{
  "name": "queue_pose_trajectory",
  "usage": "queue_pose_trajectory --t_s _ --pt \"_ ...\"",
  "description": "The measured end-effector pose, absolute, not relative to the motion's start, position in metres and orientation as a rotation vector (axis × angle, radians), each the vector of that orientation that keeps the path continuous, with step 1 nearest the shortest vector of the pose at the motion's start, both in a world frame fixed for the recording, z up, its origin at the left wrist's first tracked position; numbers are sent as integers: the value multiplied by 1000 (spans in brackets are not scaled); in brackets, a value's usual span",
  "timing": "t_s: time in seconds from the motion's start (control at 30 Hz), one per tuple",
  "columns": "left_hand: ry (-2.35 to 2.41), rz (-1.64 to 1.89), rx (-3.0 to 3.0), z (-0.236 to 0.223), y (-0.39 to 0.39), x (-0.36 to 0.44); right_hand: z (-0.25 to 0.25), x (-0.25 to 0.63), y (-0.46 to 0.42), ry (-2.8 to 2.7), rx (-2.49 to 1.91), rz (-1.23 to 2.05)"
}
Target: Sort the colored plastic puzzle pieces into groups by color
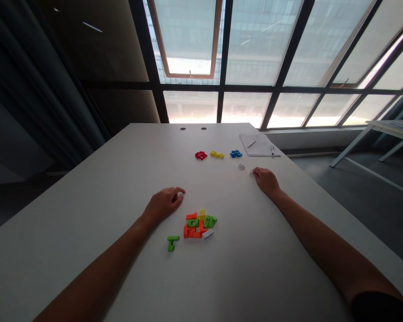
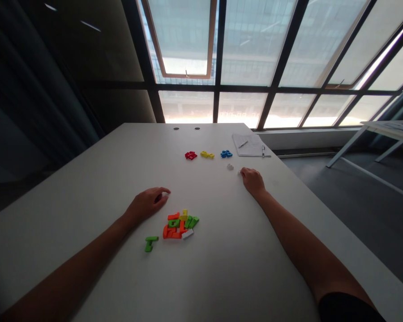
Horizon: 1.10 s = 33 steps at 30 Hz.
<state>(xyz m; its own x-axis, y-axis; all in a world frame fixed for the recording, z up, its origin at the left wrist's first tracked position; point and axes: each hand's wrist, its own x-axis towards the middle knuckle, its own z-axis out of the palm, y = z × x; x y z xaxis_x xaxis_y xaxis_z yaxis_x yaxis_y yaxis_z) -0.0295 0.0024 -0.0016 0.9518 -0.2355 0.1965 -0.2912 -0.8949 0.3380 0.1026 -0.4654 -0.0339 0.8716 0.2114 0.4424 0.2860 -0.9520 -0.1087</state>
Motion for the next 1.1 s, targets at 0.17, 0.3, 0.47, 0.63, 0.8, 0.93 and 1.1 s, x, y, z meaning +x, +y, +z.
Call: queue_pose_trajectory --t_s 0.17,0.3,0.47,0.63,0.8,0.93,1.1 --pt "-366 215 2737 -1 2 -30 -37 125 -467 -373 -2851 -635" --pt "-365 223 2733 -2 2 -29 -42 133 -471 -431 -2785 -615" --pt "-356 217 2752 -3 1 -28 -43 145 -474 -568 -2715 -639" --pt "-351 200 2755 0 0 -28 -40 156 -473 -610 -2684 -659" --pt "-362 193 2743 -2 2 -27 -38 152 -469 -660 -2667 -640" --pt "-359 202 2733 -5 3 -26 -37 145 -466 -728 -2647 -615" --pt "-358 201 2739 -3 2 -28 -36 141 -464 -817 -2622 -589"
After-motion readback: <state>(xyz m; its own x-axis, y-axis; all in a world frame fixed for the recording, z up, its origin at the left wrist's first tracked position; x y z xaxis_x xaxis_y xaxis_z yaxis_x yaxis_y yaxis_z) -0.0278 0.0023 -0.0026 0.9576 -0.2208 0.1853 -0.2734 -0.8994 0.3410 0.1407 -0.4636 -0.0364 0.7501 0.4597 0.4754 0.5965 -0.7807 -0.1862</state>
